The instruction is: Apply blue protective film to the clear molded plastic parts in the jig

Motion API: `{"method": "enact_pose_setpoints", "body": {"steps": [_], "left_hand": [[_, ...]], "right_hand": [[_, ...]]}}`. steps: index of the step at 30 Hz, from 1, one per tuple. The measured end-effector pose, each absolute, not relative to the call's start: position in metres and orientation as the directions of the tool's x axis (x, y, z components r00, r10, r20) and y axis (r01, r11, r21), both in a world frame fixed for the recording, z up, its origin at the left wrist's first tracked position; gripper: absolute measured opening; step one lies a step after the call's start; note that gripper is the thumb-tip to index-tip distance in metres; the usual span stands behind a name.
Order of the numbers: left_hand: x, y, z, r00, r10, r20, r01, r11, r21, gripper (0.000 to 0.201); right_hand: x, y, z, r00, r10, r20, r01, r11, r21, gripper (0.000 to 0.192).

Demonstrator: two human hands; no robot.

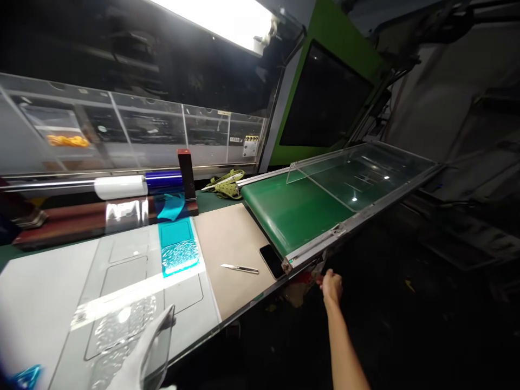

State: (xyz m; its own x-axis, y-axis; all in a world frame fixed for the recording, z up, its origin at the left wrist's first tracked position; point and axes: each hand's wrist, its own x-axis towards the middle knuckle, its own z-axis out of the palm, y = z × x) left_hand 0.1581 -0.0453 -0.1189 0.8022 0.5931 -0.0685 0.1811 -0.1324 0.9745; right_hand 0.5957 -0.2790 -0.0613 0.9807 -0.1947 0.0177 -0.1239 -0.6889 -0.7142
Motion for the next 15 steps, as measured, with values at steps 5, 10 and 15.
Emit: {"method": "enact_pose_setpoints", "body": {"steps": [5, 10, 15], "left_hand": [[0.157, -0.046, -0.119, 0.709, 0.701, -0.083, 0.182, -0.067, 0.981, 0.094], [0.153, -0.046, -0.107, 0.697, 0.711, -0.089, 0.209, -0.083, 0.974, 0.098], [0.137, -0.046, -0.098, 0.689, 0.712, -0.139, 0.276, -0.080, 0.958, 0.098]], "right_hand": [[0.499, -0.236, -0.134, 0.969, 0.246, -0.021, 0.191, -0.802, -0.565, 0.035], [0.465, -0.133, -0.160, 0.747, 0.663, -0.047, 0.573, -0.679, -0.459, 0.021], [0.482, -0.060, -0.164, 0.625, 0.770, -0.129, 0.711, -0.629, -0.313, 0.014]]}}
